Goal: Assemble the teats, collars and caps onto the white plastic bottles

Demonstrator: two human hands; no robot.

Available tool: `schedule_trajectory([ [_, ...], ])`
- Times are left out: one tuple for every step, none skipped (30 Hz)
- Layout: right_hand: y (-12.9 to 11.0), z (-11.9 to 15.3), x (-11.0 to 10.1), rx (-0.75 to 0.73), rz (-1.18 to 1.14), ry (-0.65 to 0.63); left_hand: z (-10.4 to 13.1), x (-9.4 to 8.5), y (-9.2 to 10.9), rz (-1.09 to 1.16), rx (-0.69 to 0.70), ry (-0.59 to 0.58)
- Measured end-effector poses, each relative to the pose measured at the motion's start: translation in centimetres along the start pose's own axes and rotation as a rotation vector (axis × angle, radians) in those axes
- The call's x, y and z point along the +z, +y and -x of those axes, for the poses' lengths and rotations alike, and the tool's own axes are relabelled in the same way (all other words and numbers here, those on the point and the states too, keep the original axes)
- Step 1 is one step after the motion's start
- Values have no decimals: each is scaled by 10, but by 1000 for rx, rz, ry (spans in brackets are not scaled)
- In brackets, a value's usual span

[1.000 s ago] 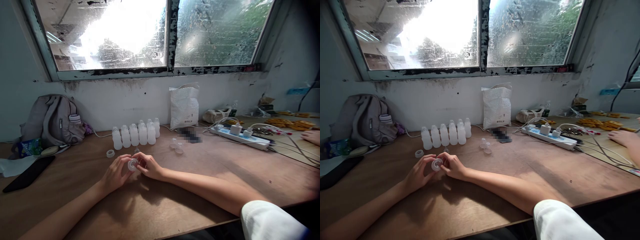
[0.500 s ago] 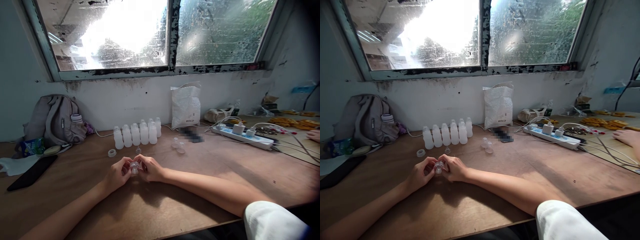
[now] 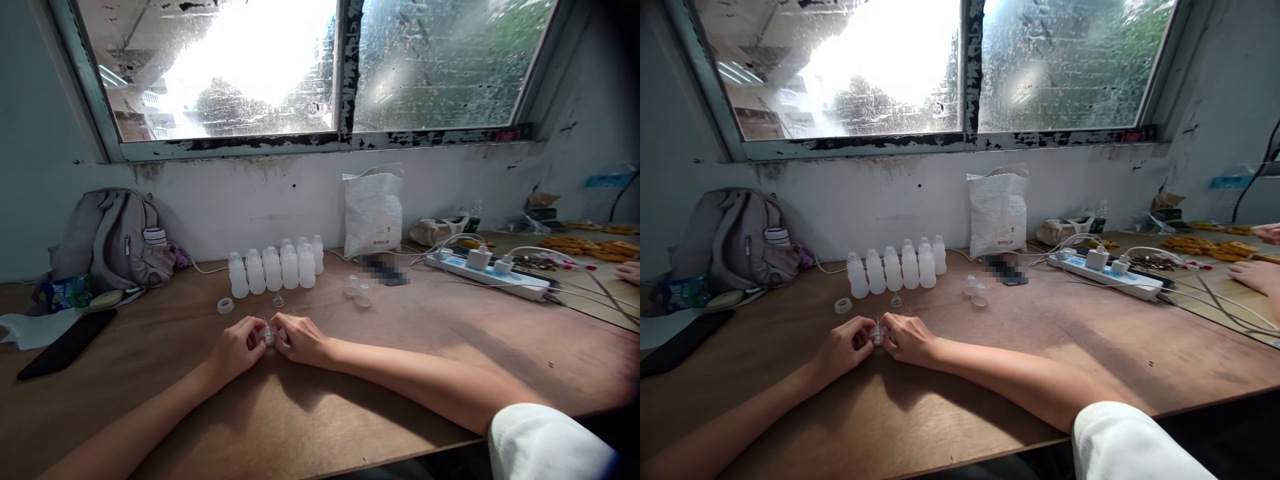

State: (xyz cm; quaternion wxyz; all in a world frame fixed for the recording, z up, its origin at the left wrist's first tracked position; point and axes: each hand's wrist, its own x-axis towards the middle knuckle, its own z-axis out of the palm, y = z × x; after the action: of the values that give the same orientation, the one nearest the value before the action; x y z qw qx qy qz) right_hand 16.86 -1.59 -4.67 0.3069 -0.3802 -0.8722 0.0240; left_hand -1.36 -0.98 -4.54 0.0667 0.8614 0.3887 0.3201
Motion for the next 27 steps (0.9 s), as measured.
schedule_trajectory([
  [-1,0,0,5,5,-5,0,0,0,-20,0,-4],
  [-1,0,0,13,8,-10,0,0,1,-41,1,-6],
  [-2,-1,0,21,9,-13,0,0,1,-61,3,-9],
  [-2,-1,0,30,9,-15,0,0,2,-78,6,-14],
  [-2,-1,0,39,10,-15,-1,0,3,-90,6,-20],
  [-2,-1,0,45,10,-15,-1,0,4,-98,5,-26],
  [-1,-1,1,49,7,-15,-1,0,5,-102,2,-32],
  [-1,-1,1,52,2,-14,-1,0,6,-104,0,-36],
  [0,-1,2,53,-5,-13,-2,-1,6,-102,-2,-39],
  [1,-1,2,52,-15,-12,-2,-1,7,-99,-5,-40],
  [2,-1,2,46,-26,-11,-2,-1,7,-94,-7,-40],
  [2,-2,2,38,-37,-12,-2,-1,7,-89,-9,-41],
  [3,-2,2,29,-48,-18,-2,-1,7,-85,-13,-41],
  [3,-2,1,21,-57,-28,-1,-2,7,-82,-19,-42],
  [4,-2,1,17,-64,-38,-1,-2,7,-80,-24,-43],
  [4,-2,0,17,-66,-46,-1,-2,6,-81,-27,-44],
  [4,-2,0,22,-66,-52,-1,-2,6,-82,-30,-45],
  [3,-2,0,29,-64,-55,-1,-1,6,-85,-32,-47],
  [3,-2,0,38,-61,-56,-1,-1,5,-89,-32,-48],
  [3,-2,0,47,-57,-55,-2,0,5,-92,-31,-50],
  [4,-2,1,55,-53,-57,-2,0,5,-96,-29,-52],
  [4,-2,2,63,-50,-59,-2,1,5,-98,-28,-55],
  [4,-2,2,69,-48,-60,-2,2,5,-100,-26,-56],
  [4,-2,3,76,-49,-60,-3,2,4,-100,-25,-56],
  [5,-3,3,83,-53,-58,-3,3,4,-99,-23,-55],
  [5,-3,4,89,-61,-56,-3,3,4,-96,-21,-53],
  [5,-3,4,97,-72,-56,-3,3,3,-91,-18,-52],
])
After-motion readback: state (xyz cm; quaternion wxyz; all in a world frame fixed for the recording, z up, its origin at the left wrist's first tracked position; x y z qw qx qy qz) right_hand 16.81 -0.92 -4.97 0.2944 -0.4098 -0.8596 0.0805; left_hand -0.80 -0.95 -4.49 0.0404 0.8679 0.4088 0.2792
